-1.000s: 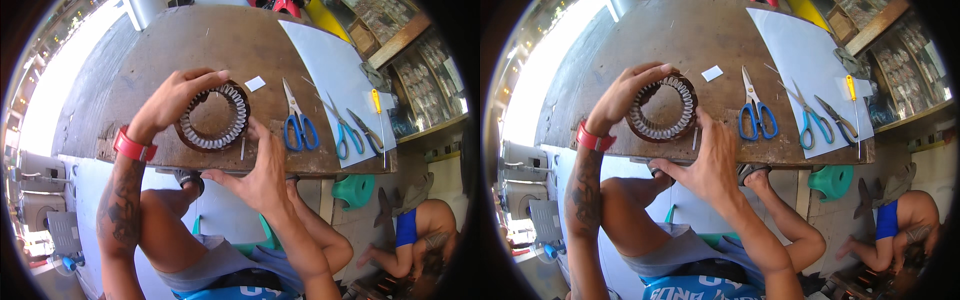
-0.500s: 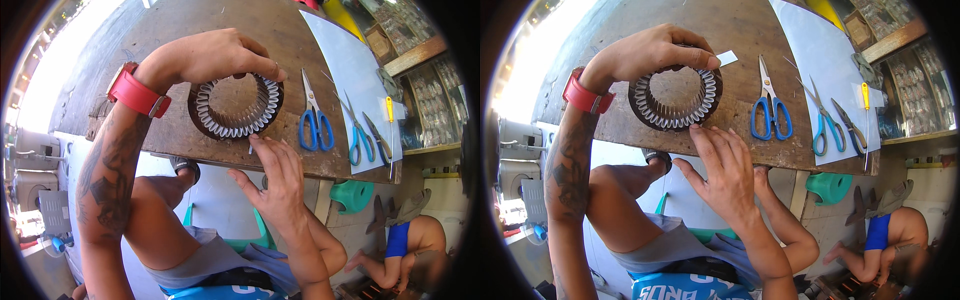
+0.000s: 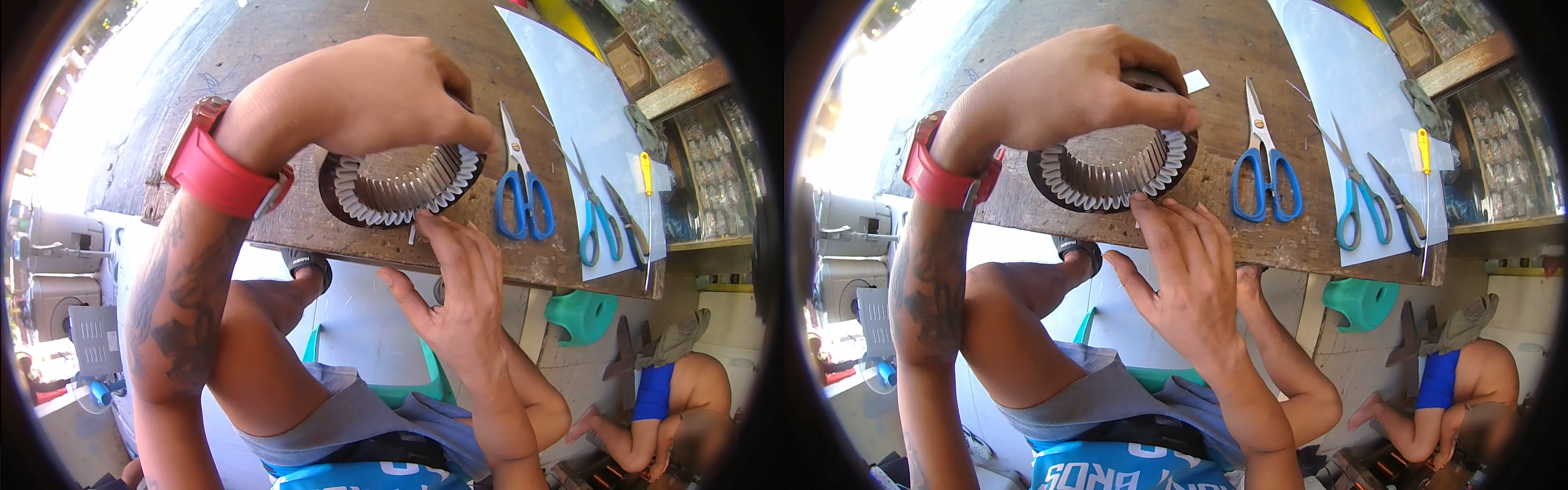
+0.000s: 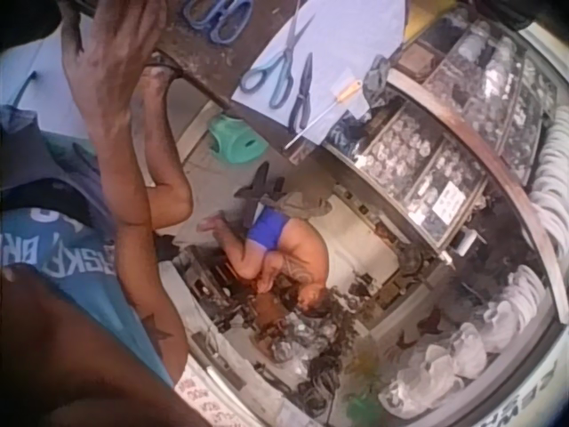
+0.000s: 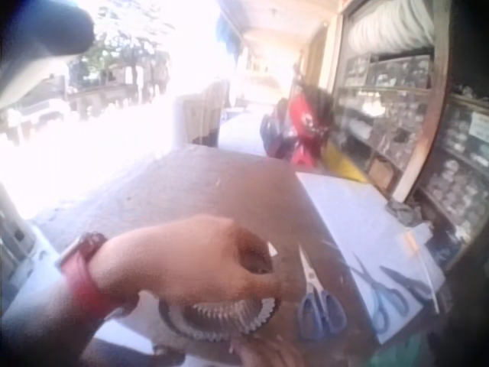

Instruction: The person uses a small metal tool to adjust the coils of a metal spring attached to a wooden ring. They then cut a small piece of white material with scissors and insert it into the spring assembly.

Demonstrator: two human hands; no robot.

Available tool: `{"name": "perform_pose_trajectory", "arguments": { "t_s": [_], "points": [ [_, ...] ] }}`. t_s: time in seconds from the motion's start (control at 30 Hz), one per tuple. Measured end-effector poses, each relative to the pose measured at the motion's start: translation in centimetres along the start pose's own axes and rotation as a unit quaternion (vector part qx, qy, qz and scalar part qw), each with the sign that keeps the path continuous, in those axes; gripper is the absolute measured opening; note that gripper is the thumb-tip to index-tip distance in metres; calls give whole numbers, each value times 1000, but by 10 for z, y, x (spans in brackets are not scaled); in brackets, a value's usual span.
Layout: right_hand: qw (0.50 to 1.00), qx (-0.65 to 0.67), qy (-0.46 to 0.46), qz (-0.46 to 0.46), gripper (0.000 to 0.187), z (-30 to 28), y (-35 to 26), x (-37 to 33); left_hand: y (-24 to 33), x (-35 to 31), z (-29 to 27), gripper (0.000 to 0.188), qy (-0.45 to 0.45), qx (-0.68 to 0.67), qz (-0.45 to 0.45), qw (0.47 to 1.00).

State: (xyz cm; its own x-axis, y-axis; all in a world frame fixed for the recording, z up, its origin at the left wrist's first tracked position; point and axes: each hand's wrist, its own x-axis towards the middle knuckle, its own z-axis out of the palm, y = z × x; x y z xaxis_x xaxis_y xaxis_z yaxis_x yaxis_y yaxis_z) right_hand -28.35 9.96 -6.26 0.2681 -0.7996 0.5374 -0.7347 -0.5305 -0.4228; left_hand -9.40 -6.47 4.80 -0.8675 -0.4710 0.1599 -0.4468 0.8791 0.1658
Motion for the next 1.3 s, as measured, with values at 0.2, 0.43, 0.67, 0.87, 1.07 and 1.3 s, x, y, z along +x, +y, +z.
{"name": "perform_pose_trajectory", "arguments": {
  "t_s": [0.2,0.43,0.67,0.87,1.07,1.3],
  "points": [
    [1000,-11,-12,2,60,-4,0,-5,41,10,-5,45,24,-104,-219,970],
    [999,-23,-24,10,54,-10,-1,-9,71,11,-9,45,5,-91,-230,969],
    [999,-14,-20,28,46,-14,0,-10,83,15,-6,42,3,-66,-240,969],
    [998,-10,-47,38,47,-17,4,-8,83,16,-4,41,-7,-79,-239,968],
    [998,1,-54,38,49,-19,3,-15,84,18,-4,44,-5,-56,-234,971],
    [998,-7,-56,17,51,-15,2,-29,97,18,-2,76,105,-49,-302,946]
  ]
}}
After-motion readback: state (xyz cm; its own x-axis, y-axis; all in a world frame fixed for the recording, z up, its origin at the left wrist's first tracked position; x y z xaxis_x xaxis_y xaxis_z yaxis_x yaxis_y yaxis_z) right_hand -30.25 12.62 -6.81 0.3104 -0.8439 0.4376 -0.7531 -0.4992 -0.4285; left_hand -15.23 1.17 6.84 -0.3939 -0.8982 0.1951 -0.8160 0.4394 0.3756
